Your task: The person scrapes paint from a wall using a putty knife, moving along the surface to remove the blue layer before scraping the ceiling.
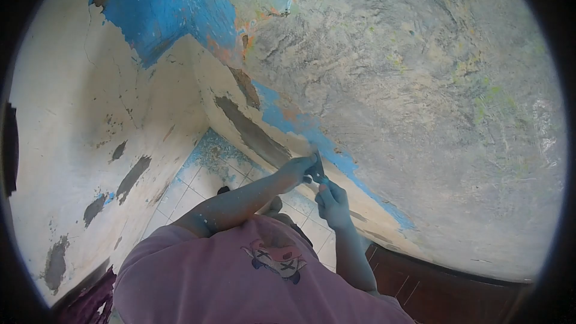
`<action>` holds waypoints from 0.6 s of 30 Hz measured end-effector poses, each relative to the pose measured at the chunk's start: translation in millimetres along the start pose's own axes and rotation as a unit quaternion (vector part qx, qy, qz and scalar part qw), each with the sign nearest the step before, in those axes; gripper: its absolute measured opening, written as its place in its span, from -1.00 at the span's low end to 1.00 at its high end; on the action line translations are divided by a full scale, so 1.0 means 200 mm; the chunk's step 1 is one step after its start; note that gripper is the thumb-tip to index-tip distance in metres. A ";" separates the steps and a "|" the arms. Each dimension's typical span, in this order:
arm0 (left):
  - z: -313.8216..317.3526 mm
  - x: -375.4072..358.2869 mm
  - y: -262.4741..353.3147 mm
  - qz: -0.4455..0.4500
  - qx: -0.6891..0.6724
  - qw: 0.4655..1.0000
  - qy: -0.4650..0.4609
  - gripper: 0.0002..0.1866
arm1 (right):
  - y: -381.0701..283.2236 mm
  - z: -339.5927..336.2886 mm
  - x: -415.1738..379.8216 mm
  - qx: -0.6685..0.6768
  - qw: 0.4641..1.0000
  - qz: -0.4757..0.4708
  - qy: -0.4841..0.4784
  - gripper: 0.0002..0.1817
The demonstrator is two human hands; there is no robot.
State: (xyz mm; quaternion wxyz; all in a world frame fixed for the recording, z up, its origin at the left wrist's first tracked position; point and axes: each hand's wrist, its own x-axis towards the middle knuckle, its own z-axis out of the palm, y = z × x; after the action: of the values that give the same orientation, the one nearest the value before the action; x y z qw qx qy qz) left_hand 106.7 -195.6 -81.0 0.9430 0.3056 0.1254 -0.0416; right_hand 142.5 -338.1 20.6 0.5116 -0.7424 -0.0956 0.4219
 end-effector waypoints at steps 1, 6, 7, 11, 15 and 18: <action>-0.02 0.00 0.00 -0.002 0.001 1.000 -0.001 -0.60 | 0.01 0.04 0.01 0.002 1.000 0.000 0.001 -0.69; 0.02 -0.02 -0.02 -0.008 -0.019 1.000 0.013 -0.57 | 0.03 0.04 -0.03 0.004 1.000 -0.009 0.018 -0.68; 0.05 -0.02 -0.02 -0.021 0.019 0.999 0.016 -0.57 | 0.03 0.01 -0.06 -0.014 0.999 -0.006 0.032 -0.68; 0.10 -0.04 0.00 -0.051 0.052 0.997 -0.006 -0.59 | 0.03 -0.04 -0.09 0.008 0.999 0.011 0.031 -0.69; -0.01 -0.05 0.04 0.008 -0.037 0.999 0.002 -0.58 | 0.00 0.10 0.00 0.003 1.000 0.000 0.017 -0.70; -0.05 -0.07 0.07 0.016 -0.042 0.999 0.008 -0.59 | 0.01 0.17 0.04 0.033 0.999 -0.006 -0.012 -0.71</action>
State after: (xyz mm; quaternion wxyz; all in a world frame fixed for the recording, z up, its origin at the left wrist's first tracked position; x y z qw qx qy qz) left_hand 93.9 -178.0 -78.3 0.9543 0.2684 0.1300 -0.0184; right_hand 122.6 -310.5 10.5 0.5371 -0.7192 -0.0922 0.4310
